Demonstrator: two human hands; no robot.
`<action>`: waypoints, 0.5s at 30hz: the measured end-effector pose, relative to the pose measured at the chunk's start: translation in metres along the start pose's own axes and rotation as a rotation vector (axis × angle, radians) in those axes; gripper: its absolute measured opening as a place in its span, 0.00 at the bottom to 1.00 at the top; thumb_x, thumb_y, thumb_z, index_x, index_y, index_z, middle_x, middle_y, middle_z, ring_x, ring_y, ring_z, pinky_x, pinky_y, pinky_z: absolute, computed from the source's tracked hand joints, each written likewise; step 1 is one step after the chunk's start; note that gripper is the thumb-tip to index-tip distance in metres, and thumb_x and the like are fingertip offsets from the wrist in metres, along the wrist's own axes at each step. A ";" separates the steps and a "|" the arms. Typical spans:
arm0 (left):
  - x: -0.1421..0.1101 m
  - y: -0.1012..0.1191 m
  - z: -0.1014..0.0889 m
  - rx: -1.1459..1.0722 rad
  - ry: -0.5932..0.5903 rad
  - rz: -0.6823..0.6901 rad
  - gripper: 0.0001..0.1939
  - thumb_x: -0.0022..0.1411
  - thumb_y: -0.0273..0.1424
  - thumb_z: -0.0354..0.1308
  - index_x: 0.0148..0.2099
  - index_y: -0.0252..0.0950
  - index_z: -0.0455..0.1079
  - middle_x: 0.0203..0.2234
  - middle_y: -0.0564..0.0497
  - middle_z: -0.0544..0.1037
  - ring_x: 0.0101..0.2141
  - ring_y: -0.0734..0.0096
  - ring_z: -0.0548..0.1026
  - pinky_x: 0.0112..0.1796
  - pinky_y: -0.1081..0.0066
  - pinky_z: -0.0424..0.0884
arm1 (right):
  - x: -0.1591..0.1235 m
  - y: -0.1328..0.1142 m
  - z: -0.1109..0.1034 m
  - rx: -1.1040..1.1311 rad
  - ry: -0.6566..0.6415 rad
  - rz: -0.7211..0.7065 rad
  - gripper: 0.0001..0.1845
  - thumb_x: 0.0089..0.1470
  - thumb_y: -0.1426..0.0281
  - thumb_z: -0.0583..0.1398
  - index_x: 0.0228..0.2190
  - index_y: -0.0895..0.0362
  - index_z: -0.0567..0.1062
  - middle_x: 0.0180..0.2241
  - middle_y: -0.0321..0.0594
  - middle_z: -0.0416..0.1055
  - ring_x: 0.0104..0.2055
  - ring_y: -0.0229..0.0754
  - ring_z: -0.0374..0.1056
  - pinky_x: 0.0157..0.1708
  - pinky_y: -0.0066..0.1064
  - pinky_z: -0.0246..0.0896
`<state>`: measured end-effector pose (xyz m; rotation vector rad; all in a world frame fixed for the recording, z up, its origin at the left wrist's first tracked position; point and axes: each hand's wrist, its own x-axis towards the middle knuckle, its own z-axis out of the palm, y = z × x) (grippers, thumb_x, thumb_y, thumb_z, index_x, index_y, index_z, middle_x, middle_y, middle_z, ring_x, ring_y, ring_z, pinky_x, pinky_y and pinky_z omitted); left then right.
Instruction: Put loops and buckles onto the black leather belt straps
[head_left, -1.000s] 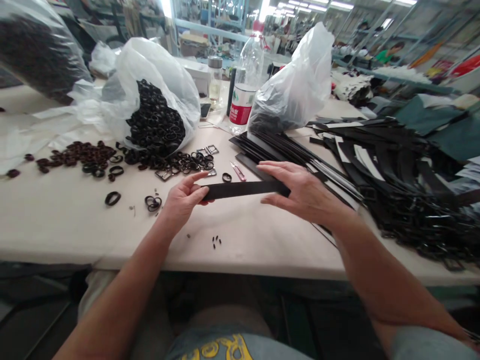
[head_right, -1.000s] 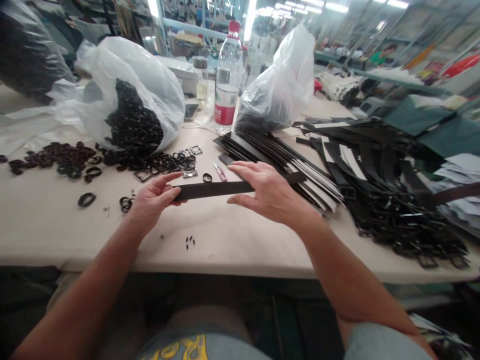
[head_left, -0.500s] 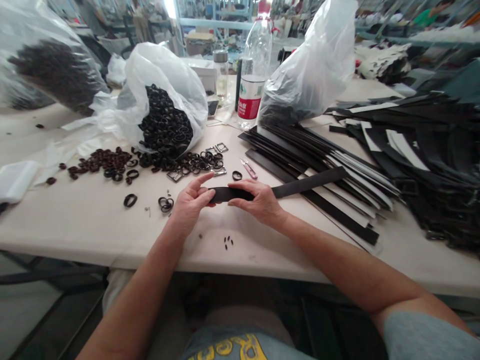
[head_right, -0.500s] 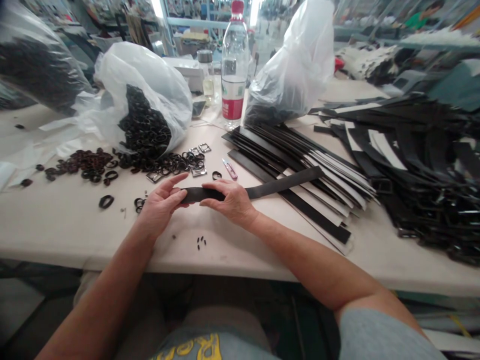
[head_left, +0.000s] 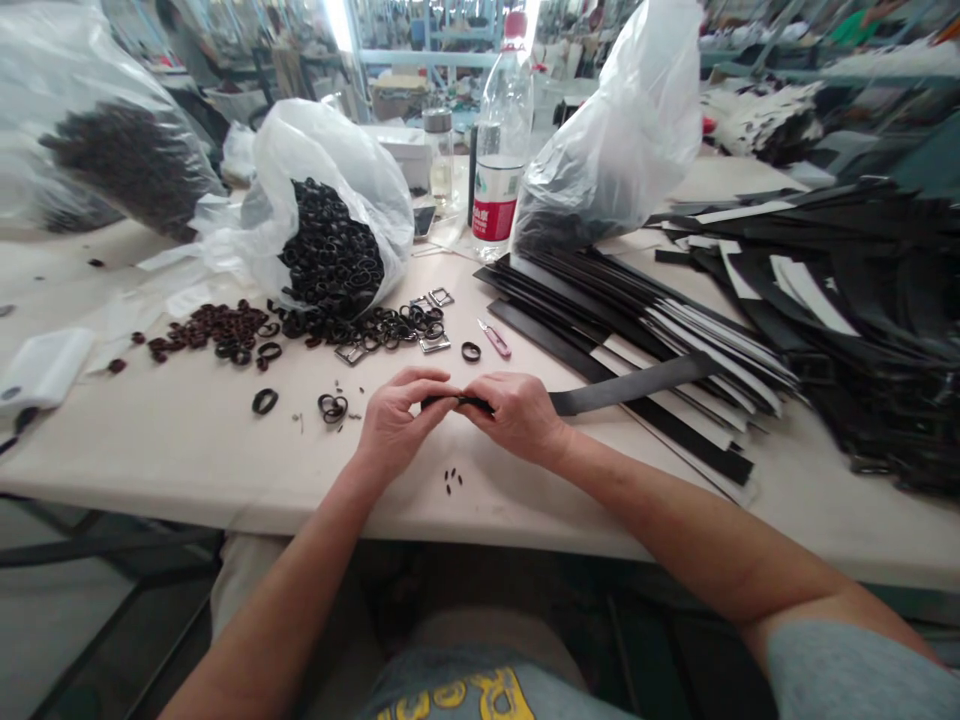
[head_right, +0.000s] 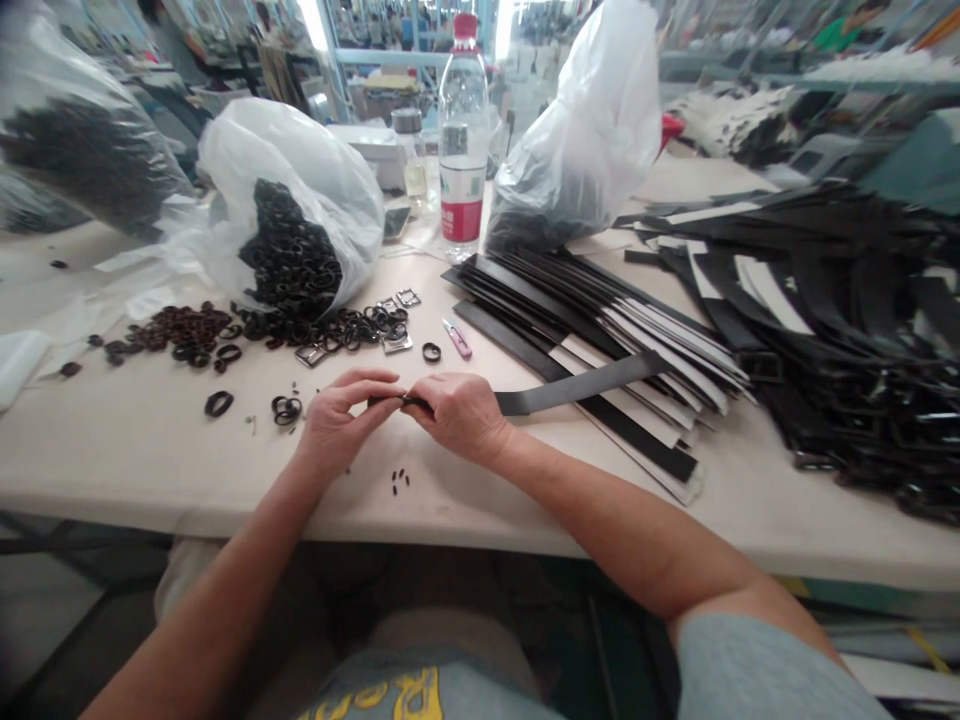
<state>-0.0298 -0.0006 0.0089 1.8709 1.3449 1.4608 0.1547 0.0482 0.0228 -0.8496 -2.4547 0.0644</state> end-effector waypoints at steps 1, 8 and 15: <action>0.000 0.002 0.000 0.043 0.007 0.046 0.04 0.59 0.31 0.64 0.37 0.39 0.80 0.38 0.48 0.80 0.40 0.67 0.76 0.44 0.68 0.71 | 0.000 -0.001 0.000 -0.021 -0.012 -0.007 0.14 0.61 0.61 0.59 0.30 0.57 0.77 0.29 0.40 0.76 0.31 0.39 0.70 0.33 0.29 0.55; -0.004 0.013 -0.010 -0.045 -0.005 0.156 0.08 0.63 0.32 0.61 0.31 0.36 0.76 0.31 0.49 0.80 0.36 0.69 0.76 0.42 0.68 0.71 | 0.005 0.021 -0.009 -0.083 0.033 0.099 0.10 0.59 0.64 0.61 0.31 0.56 0.78 0.30 0.40 0.77 0.33 0.40 0.71 0.33 0.30 0.54; 0.008 0.017 -0.009 -0.003 -0.307 -0.043 0.13 0.65 0.38 0.57 0.33 0.36 0.77 0.29 0.50 0.79 0.30 0.71 0.75 0.34 0.72 0.69 | 0.009 0.057 -0.026 -0.096 0.188 0.393 0.11 0.58 0.61 0.61 0.32 0.56 0.78 0.30 0.39 0.77 0.31 0.41 0.70 0.30 0.30 0.52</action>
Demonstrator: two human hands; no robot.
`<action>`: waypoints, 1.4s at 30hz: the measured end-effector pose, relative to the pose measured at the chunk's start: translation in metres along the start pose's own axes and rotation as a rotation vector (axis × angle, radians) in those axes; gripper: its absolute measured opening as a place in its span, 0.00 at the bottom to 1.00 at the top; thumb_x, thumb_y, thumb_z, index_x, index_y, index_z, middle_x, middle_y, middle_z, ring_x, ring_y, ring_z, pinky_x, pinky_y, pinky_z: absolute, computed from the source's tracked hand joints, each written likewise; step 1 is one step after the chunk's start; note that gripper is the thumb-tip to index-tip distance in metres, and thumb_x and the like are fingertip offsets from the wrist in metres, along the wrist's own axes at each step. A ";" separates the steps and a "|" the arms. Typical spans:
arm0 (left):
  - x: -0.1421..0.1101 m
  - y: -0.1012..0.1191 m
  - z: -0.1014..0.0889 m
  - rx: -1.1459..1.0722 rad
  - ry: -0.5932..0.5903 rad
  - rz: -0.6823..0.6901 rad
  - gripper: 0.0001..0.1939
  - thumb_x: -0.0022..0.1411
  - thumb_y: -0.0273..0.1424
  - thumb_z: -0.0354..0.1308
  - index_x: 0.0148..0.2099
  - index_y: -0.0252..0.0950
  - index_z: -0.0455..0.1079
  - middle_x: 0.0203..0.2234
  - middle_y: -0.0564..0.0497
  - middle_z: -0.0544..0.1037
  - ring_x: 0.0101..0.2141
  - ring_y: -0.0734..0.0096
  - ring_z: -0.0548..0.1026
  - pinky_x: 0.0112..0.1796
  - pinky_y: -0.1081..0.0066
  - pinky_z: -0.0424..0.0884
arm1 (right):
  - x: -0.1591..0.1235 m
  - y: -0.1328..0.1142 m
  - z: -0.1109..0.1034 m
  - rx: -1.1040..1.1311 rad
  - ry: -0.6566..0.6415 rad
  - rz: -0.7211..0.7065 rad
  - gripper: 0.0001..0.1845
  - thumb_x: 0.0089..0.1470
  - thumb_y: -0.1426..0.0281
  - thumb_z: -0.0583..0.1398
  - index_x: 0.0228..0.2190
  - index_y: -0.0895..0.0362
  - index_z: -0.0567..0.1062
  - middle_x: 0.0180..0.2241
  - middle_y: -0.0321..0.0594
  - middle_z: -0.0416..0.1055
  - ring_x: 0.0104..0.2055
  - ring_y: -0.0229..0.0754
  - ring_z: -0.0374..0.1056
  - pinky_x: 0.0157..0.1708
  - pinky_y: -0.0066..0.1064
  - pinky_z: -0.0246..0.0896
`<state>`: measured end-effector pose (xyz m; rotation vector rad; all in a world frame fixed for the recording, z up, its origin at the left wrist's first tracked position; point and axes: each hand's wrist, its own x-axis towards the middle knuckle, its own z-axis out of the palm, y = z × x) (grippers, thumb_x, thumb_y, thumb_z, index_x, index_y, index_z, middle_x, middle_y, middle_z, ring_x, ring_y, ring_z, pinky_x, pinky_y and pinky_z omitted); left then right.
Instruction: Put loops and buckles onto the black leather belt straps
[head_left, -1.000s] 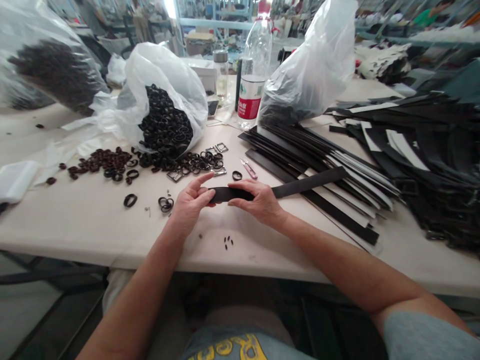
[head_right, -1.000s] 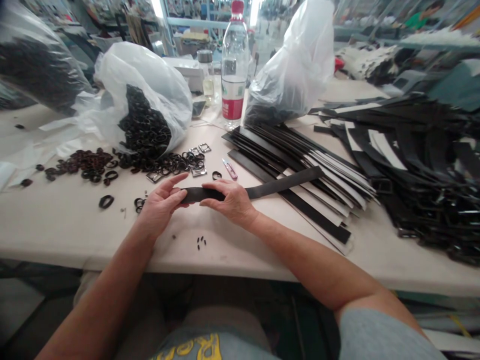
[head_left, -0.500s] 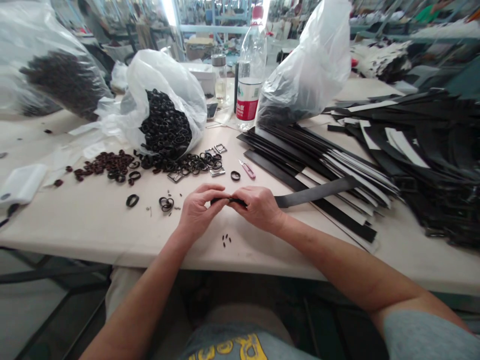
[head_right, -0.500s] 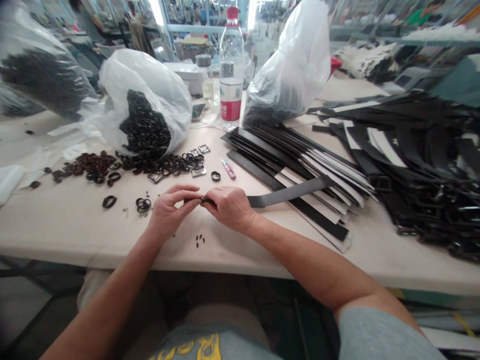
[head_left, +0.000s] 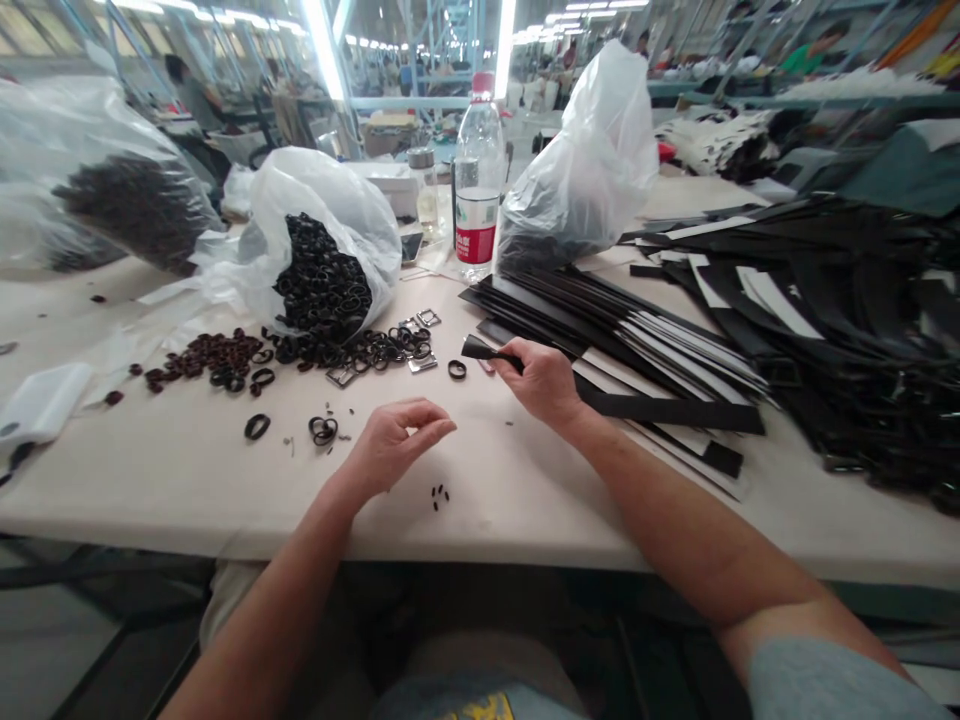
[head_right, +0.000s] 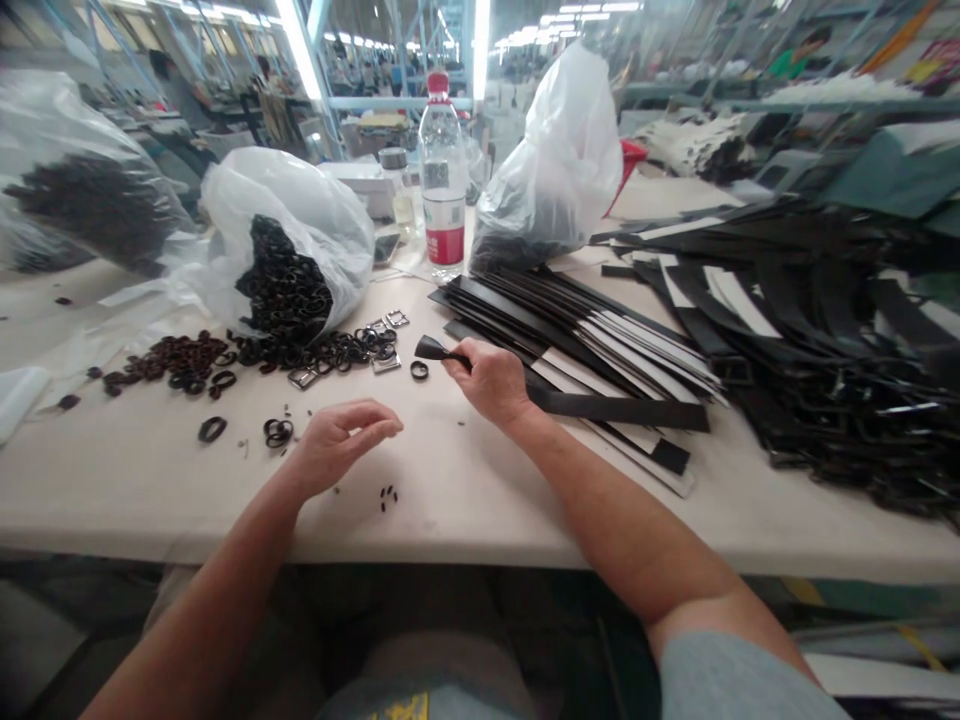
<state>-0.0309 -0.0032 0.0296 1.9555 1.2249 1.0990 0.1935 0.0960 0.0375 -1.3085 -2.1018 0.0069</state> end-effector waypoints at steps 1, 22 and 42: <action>0.007 0.000 -0.001 0.087 0.024 -0.001 0.11 0.64 0.37 0.58 0.35 0.37 0.77 0.31 0.51 0.80 0.30 0.71 0.75 0.34 0.72 0.69 | 0.001 0.001 -0.001 0.019 0.015 0.013 0.11 0.57 0.61 0.61 0.32 0.56 0.78 0.29 0.39 0.77 0.30 0.40 0.70 0.30 0.30 0.53; 0.041 -0.015 0.015 -0.684 0.397 -0.426 0.20 0.43 0.43 0.72 0.32 0.34 0.72 0.26 0.53 0.76 0.26 0.76 0.74 0.30 0.75 0.70 | -0.011 -0.024 -0.005 0.138 0.078 -0.094 0.08 0.57 0.64 0.61 0.31 0.56 0.77 0.30 0.39 0.77 0.31 0.40 0.70 0.32 0.29 0.54; 0.007 -0.011 0.018 -1.238 0.214 -0.522 0.24 0.35 0.43 0.77 0.30 0.36 0.73 0.22 0.56 0.74 0.21 0.82 0.68 0.20 0.82 0.65 | -0.022 -0.038 -0.013 0.347 -0.148 -0.600 0.14 0.63 0.62 0.57 0.30 0.57 0.74 0.27 0.39 0.73 0.30 0.38 0.67 0.33 0.28 0.57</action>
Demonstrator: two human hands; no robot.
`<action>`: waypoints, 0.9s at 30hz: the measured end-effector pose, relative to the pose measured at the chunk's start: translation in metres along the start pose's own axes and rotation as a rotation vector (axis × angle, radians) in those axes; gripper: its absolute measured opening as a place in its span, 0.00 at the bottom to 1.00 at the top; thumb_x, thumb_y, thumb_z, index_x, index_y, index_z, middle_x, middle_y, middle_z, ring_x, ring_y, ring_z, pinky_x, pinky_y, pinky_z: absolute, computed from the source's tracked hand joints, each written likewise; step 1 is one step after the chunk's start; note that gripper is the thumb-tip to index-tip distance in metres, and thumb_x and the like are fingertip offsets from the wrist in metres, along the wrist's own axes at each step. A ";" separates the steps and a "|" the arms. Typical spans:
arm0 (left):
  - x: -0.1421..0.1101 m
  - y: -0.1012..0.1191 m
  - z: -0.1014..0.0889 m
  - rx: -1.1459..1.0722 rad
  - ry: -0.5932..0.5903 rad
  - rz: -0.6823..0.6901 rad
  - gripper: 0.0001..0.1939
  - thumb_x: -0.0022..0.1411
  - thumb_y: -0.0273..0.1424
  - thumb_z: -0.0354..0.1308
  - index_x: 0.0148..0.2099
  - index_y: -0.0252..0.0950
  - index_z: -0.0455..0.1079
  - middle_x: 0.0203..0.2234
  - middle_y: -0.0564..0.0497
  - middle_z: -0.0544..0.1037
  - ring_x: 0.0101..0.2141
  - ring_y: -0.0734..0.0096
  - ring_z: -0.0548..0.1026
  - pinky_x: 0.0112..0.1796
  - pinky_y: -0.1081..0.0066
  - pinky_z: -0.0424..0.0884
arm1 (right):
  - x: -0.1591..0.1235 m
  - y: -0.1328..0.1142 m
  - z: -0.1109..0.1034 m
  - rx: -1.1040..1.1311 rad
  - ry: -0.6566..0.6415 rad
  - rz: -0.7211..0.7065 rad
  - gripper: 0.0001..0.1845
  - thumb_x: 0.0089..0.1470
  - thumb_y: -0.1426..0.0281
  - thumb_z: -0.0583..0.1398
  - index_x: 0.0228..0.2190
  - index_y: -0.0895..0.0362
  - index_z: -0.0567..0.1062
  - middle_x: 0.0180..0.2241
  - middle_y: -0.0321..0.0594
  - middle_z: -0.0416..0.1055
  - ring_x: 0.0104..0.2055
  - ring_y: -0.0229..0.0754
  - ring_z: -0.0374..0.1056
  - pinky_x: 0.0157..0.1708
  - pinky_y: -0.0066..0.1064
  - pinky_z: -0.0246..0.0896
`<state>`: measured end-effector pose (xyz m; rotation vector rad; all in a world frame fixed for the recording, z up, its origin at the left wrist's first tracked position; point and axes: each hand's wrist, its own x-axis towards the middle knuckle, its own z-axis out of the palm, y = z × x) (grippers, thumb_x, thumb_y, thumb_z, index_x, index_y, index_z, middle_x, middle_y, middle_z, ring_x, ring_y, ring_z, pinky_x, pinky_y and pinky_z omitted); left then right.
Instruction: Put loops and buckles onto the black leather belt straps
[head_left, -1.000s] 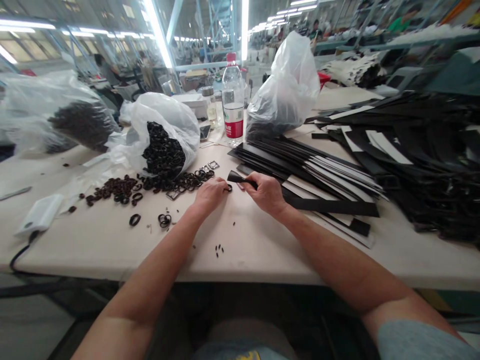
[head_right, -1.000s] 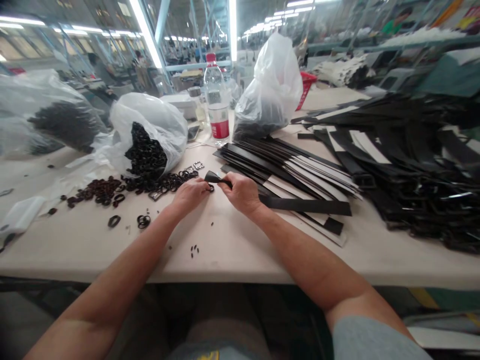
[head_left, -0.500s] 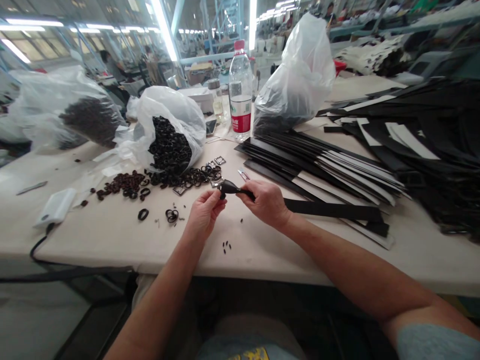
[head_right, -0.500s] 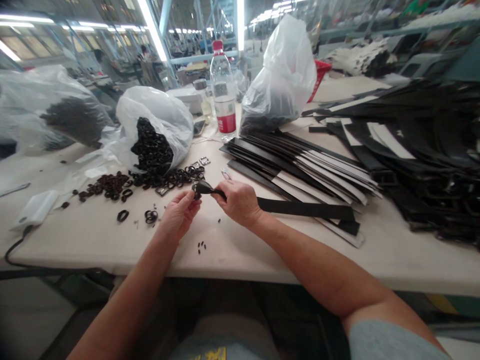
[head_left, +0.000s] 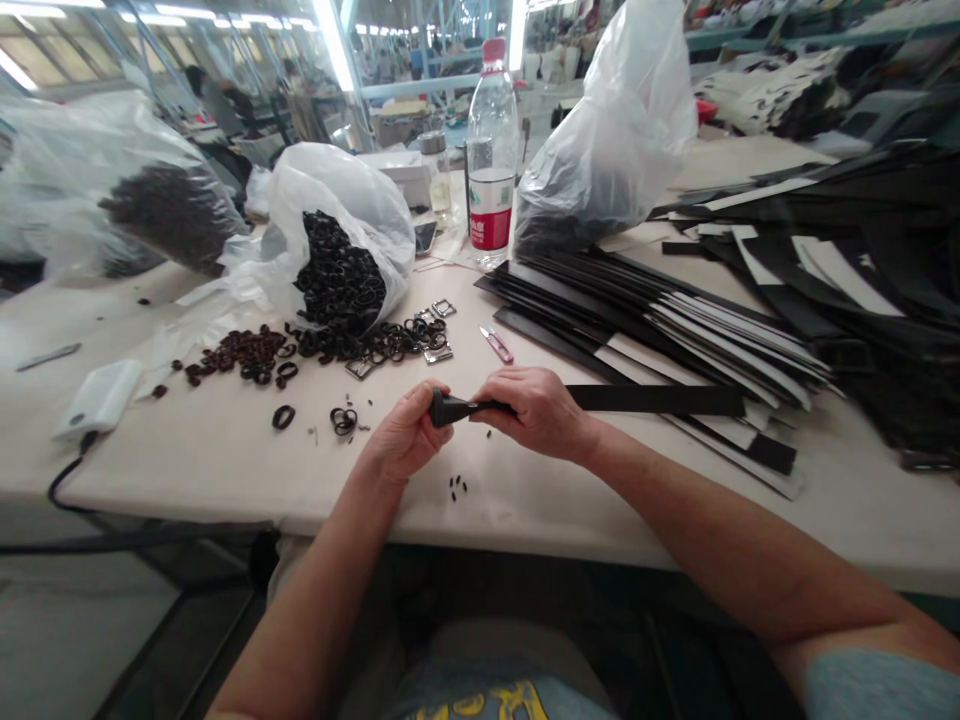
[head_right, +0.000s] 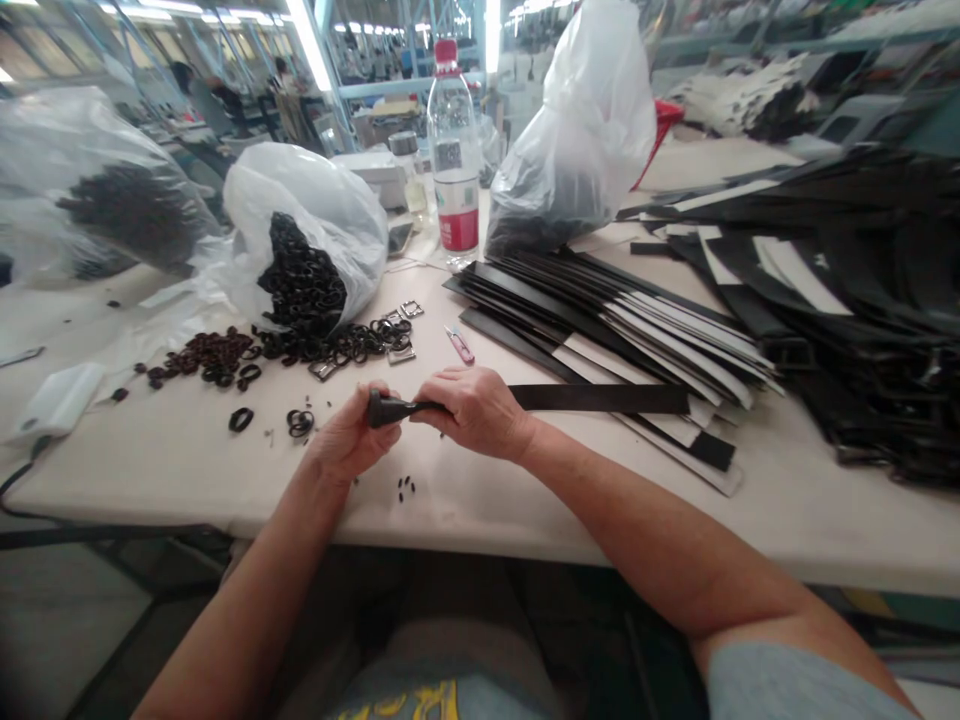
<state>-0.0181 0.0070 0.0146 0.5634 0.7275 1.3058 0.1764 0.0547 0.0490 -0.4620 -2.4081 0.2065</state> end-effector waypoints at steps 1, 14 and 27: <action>-0.001 0.000 0.000 -0.001 -0.008 -0.044 0.23 0.37 0.44 0.77 0.30 0.36 0.73 0.23 0.55 0.74 0.21 0.81 0.68 0.20 0.81 0.65 | 0.000 -0.001 0.001 -0.001 -0.003 -0.010 0.14 0.64 0.62 0.56 0.30 0.57 0.74 0.27 0.39 0.73 0.30 0.38 0.67 0.33 0.28 0.57; 0.001 -0.013 0.001 0.501 0.052 0.230 0.13 0.53 0.39 0.68 0.36 0.34 0.78 0.26 0.51 0.78 0.28 0.75 0.72 0.31 0.75 0.68 | -0.006 -0.001 0.009 -0.304 -0.012 0.156 0.15 0.63 0.62 0.56 0.29 0.57 0.73 0.28 0.42 0.75 0.32 0.41 0.69 0.35 0.32 0.56; -0.008 -0.023 0.008 1.023 0.121 0.667 0.04 0.59 0.32 0.62 0.33 0.37 0.74 0.25 0.54 0.75 0.27 0.73 0.70 0.33 0.73 0.67 | -0.003 0.011 0.005 0.218 -0.241 0.332 0.12 0.60 0.62 0.60 0.42 0.55 0.78 0.36 0.38 0.79 0.36 0.38 0.73 0.38 0.28 0.61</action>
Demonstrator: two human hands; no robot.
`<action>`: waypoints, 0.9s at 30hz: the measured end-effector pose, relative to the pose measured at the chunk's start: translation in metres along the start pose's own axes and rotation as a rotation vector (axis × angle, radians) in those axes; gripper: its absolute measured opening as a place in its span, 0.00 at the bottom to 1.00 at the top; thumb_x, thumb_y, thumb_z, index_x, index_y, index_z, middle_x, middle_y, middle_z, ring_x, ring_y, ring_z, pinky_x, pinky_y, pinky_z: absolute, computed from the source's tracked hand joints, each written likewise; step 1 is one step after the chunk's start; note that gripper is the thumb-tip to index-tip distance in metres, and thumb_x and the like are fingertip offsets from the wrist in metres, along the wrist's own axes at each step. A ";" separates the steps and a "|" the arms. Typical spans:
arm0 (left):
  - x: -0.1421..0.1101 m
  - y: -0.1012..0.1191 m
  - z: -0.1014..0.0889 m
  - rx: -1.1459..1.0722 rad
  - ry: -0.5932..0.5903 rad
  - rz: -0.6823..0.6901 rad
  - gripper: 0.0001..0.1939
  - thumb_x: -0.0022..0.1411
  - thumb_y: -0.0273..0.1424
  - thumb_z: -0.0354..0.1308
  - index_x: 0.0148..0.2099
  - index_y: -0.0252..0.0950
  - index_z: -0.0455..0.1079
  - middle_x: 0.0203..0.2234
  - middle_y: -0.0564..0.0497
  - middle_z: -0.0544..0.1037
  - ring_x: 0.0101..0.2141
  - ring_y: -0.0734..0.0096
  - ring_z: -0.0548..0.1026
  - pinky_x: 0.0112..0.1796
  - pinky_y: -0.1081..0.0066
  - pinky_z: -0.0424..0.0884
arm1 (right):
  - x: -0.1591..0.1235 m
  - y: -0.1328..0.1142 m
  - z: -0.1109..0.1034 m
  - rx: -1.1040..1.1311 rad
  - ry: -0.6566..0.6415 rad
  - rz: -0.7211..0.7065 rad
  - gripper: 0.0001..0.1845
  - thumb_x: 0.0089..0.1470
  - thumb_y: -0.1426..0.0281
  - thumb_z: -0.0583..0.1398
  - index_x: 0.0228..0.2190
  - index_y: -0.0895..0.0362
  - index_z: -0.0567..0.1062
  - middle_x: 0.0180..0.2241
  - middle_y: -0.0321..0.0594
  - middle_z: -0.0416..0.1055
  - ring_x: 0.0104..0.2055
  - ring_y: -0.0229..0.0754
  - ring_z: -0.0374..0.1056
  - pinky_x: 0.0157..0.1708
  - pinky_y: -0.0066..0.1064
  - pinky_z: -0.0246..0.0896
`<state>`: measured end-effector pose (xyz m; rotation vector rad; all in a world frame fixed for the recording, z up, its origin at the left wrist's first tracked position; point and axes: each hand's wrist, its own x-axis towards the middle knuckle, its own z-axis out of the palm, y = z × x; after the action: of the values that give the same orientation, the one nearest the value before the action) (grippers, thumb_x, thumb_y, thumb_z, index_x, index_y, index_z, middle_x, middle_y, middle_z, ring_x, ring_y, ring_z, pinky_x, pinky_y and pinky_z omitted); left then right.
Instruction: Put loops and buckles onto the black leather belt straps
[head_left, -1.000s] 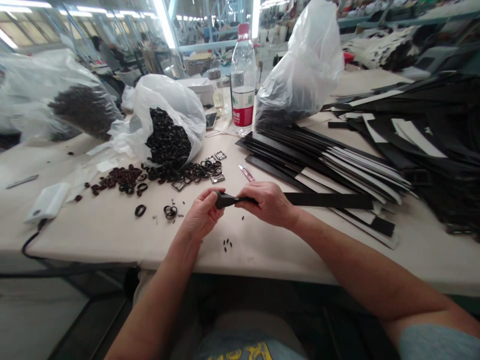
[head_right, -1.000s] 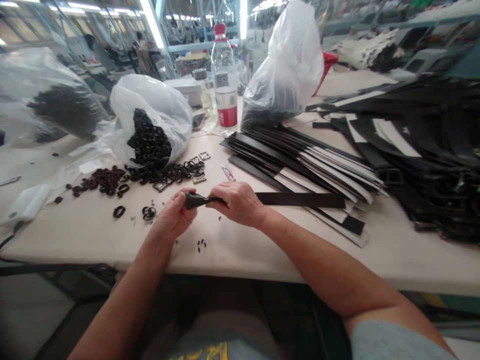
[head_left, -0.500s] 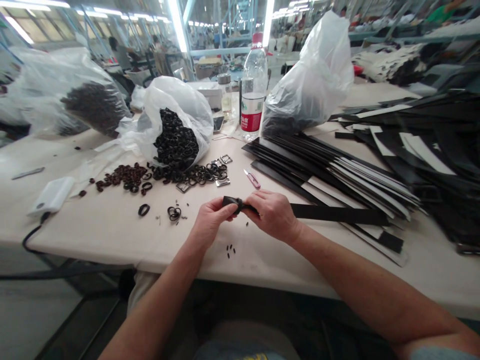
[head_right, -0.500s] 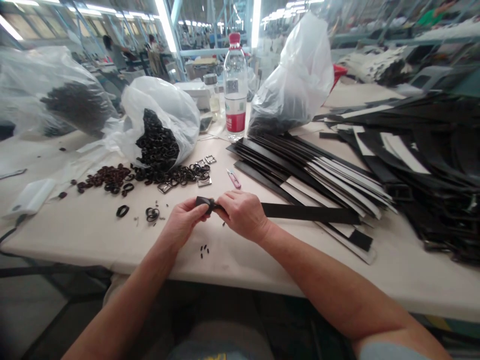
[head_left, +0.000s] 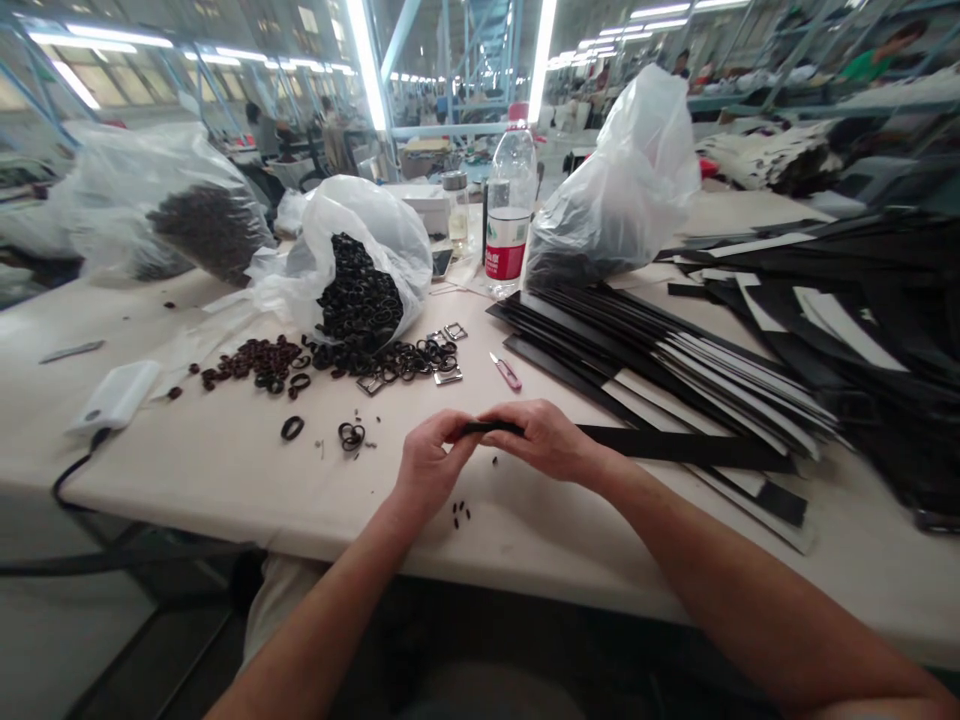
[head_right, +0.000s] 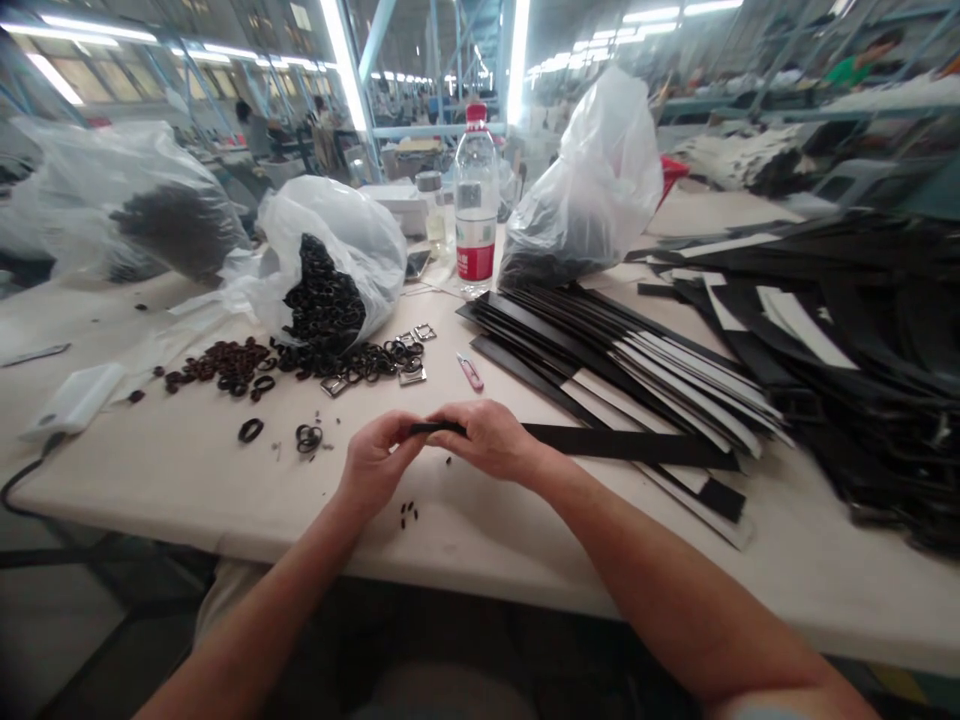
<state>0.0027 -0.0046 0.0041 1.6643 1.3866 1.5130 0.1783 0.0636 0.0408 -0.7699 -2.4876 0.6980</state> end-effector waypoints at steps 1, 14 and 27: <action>0.000 -0.002 0.000 -0.024 0.008 -0.021 0.05 0.59 0.33 0.62 0.33 0.37 0.74 0.25 0.53 0.75 0.28 0.73 0.70 0.33 0.73 0.67 | 0.000 0.000 -0.003 -0.034 -0.009 0.019 0.11 0.60 0.62 0.60 0.39 0.55 0.79 0.33 0.37 0.78 0.33 0.37 0.71 0.34 0.27 0.59; 0.050 -0.017 -0.024 0.574 -0.077 0.065 0.11 0.63 0.32 0.55 0.42 0.35 0.77 0.41 0.43 0.78 0.42 0.61 0.75 0.47 0.63 0.69 | 0.008 0.016 -0.018 -0.476 0.107 0.245 0.16 0.61 0.58 0.57 0.31 0.55 0.78 0.28 0.39 0.76 0.29 0.39 0.66 0.27 0.30 0.44; 0.002 -0.016 -0.034 0.967 -0.323 0.311 0.21 0.65 0.38 0.56 0.57 0.37 0.71 0.54 0.41 0.72 0.54 0.52 0.68 0.57 0.55 0.64 | 0.010 0.025 -0.022 -0.471 0.190 0.357 0.18 0.62 0.56 0.55 0.42 0.53 0.80 0.32 0.41 0.78 0.32 0.42 0.69 0.28 0.31 0.45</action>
<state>-0.0347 -0.0060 -0.0001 2.6371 1.8627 0.6144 0.1926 0.0953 0.0458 -1.4030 -2.3822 0.1261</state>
